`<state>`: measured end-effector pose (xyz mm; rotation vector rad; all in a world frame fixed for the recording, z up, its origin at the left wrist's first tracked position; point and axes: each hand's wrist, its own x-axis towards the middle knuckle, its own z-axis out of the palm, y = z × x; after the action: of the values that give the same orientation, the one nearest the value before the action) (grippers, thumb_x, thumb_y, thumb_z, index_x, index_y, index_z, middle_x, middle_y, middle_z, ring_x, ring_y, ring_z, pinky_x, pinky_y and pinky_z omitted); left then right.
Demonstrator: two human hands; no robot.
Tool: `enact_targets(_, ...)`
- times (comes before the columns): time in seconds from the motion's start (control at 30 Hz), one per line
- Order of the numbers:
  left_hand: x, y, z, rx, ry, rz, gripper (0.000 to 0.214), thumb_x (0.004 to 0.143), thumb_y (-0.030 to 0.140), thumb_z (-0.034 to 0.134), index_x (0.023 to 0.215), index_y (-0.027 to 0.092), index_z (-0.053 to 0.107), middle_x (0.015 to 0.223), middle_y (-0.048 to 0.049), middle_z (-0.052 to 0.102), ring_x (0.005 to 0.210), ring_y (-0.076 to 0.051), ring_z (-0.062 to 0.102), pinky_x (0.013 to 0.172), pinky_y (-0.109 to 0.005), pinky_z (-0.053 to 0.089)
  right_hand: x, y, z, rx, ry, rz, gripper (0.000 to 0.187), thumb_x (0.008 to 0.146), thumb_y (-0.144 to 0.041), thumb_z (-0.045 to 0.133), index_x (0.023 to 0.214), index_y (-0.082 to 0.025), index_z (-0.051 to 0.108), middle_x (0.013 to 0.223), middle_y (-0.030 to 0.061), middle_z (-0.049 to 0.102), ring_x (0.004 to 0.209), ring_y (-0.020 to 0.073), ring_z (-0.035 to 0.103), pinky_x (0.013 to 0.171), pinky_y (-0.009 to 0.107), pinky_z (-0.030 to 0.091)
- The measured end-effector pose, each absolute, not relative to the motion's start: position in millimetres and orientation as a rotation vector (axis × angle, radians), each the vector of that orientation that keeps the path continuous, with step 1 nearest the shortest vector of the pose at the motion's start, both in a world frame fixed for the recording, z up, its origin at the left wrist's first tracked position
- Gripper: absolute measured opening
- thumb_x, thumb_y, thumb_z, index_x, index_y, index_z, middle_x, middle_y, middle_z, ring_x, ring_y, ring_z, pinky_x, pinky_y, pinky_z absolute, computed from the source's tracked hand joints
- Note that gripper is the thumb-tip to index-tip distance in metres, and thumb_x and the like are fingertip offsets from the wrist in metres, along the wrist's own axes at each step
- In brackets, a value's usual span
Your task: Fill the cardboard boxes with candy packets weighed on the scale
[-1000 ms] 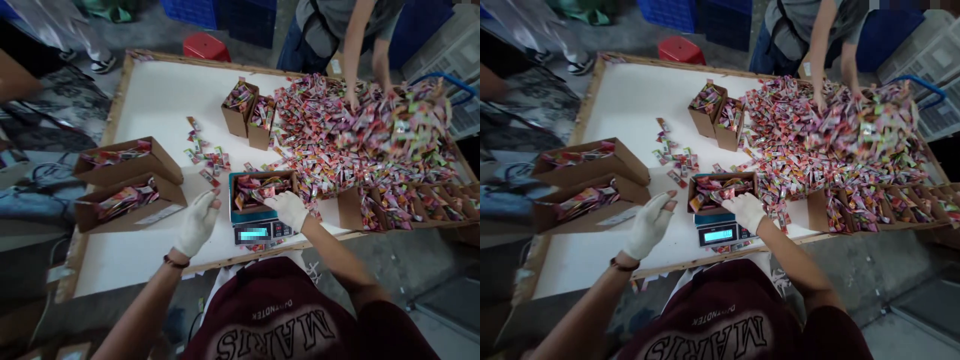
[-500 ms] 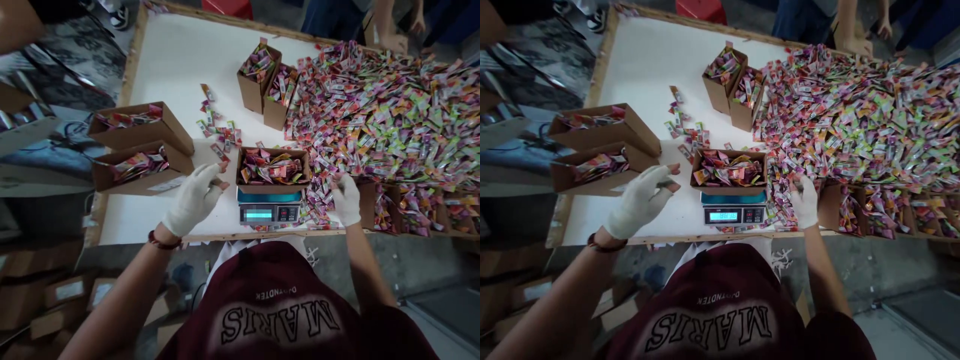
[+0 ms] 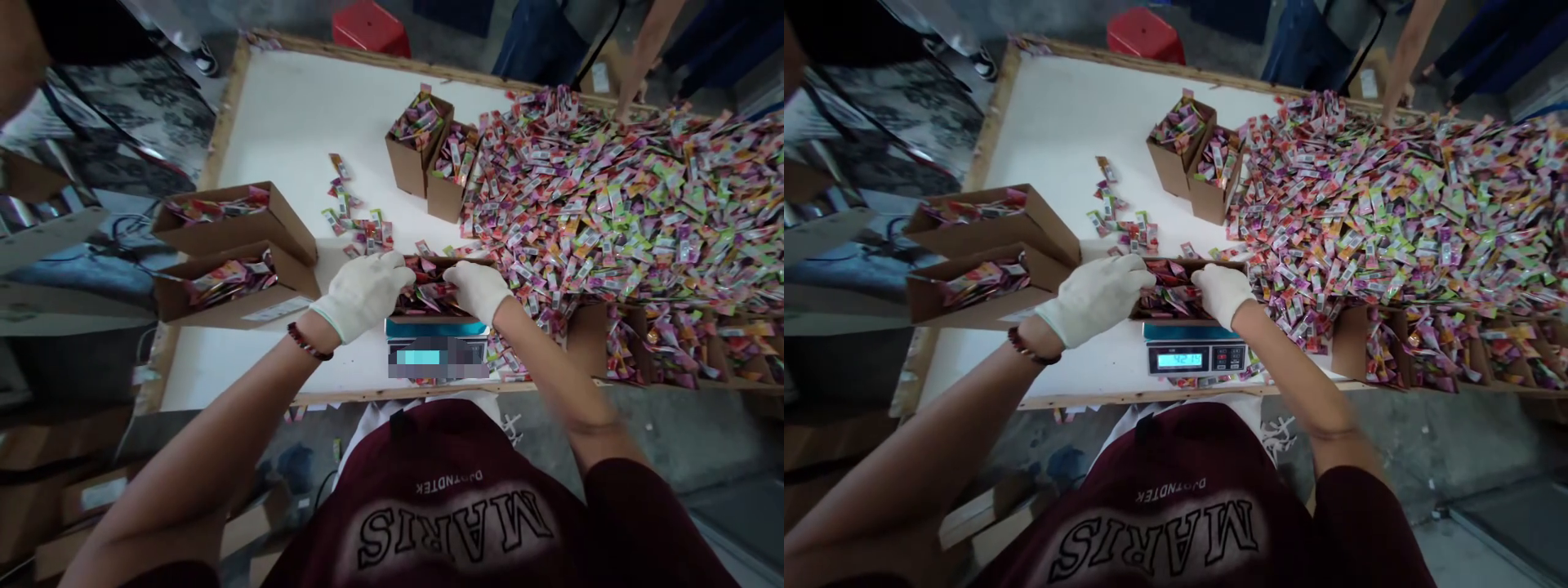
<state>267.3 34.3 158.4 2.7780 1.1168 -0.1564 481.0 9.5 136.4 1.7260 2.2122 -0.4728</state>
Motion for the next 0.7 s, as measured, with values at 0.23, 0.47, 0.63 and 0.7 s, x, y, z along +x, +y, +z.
enact_targets(0.23, 306, 24, 217, 2.657, 1.126, 0.412, 0.027, 0.098, 0.015, 0.047, 0.103, 0.014, 0.074, 0.103, -0.0099, 0.07, 0.092, -0.021, 0.069, 0.078, -0.034, 0.054, 536, -35, 206, 2.028, 2.604, -0.218, 0.022, 0.093, -0.017, 0.053, 0.105, -0.019, 0.072, 0.103, 0.0084, 0.07, 0.096, 0.0234, 0.063, 0.084, 0.034, 0.049)
enact_targets(0.47, 364, 23, 237, 2.436, 0.64, 0.874, 0.038, 0.102, 0.015, 0.051, 0.14, 0.008, 0.054, 0.147, -0.0133, 0.058, 0.141, -0.023, 0.053, 0.115, -0.039, 0.048, 603, -71, 237, 2.619, 2.366, 0.483, 0.036, 0.089, -0.028, 0.066, 0.124, -0.02, 0.067, 0.117, 0.0149, 0.065, 0.107, 0.0331, 0.061, 0.09, 0.05, 0.053)
enact_targets(0.63, 311, 22, 203, 2.35, 0.915, 0.855, 0.032, 0.104, 0.025, 0.049, 0.133, 0.021, 0.061, 0.143, -0.0095, 0.063, 0.133, -0.026, 0.061, 0.115, -0.051, 0.052, 589, -77, 213, 2.461, 2.645, 0.158, 0.043, 0.096, -0.039, 0.063, 0.136, -0.022, 0.06, 0.121, 0.013, 0.066, 0.121, 0.0317, 0.059, 0.103, 0.053, 0.051)
enact_targets(0.7, 275, 17, 185, 2.284, 1.088, 0.866, 0.029, 0.103, 0.027, 0.051, 0.128, 0.022, 0.064, 0.136, -0.01, 0.067, 0.128, -0.027, 0.064, 0.113, -0.051, 0.053, 570, -74, 199, 2.301, 2.791, -0.12, 0.04, 0.097, -0.039, 0.061, 0.134, -0.022, 0.061, 0.119, 0.0115, 0.066, 0.118, 0.0292, 0.061, 0.104, 0.05, 0.052)
